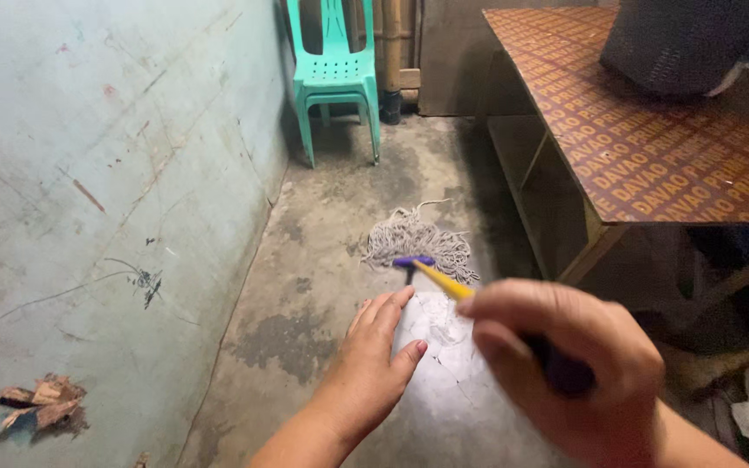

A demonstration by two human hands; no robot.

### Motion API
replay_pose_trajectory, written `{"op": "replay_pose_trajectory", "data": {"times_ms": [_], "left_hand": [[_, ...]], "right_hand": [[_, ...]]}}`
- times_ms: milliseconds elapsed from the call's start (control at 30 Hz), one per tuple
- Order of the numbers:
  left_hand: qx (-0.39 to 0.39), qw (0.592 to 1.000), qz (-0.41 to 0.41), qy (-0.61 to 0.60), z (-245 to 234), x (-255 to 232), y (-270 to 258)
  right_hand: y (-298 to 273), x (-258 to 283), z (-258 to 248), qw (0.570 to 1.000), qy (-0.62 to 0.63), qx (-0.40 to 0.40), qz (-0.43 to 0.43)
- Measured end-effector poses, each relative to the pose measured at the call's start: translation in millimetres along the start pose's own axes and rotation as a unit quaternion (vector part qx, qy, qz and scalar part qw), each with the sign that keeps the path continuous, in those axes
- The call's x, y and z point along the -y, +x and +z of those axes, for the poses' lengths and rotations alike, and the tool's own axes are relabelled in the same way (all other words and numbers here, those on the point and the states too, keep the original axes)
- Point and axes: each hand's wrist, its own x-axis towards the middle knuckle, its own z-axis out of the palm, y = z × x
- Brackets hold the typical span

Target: The person mops a concrete floor using a string mop with a yellow and purple handle. They move the mop back and forth across the floor, cleaning around a green plastic chair and a wooden table.

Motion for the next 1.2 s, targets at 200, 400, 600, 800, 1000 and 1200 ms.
{"op": "replay_pose_trajectory", "data": {"times_ms": [200,400,600,800,1000,1200], "left_hand": [[0.002,0.999,-0.047,0.013,4,8,-15],[-0.008,0.999,-0.044,0.016,8,23,-17],[-0.017,0.998,0.065,-0.003,25,33,-4],[0.027,0.999,-0.017,0.024,58,21,14],[0.089,0.986,-0.134,0.051,66,13,11],[0.021,0.998,-0.045,0.048,81,4,40]], "right_hand": [[7,-34,17,1.0,0.005,-0.021,-0.016],[1,-26,58,0.946,0.082,0.196,-0.245],[-1,-28,33,0.93,0.215,0.168,-0.246],[-43,-122,62,0.969,0.109,0.172,-0.137],[-48,-224,36,0.984,0.01,0.175,0.031],[-19,-168,17,0.995,0.005,0.102,-0.002]]}}
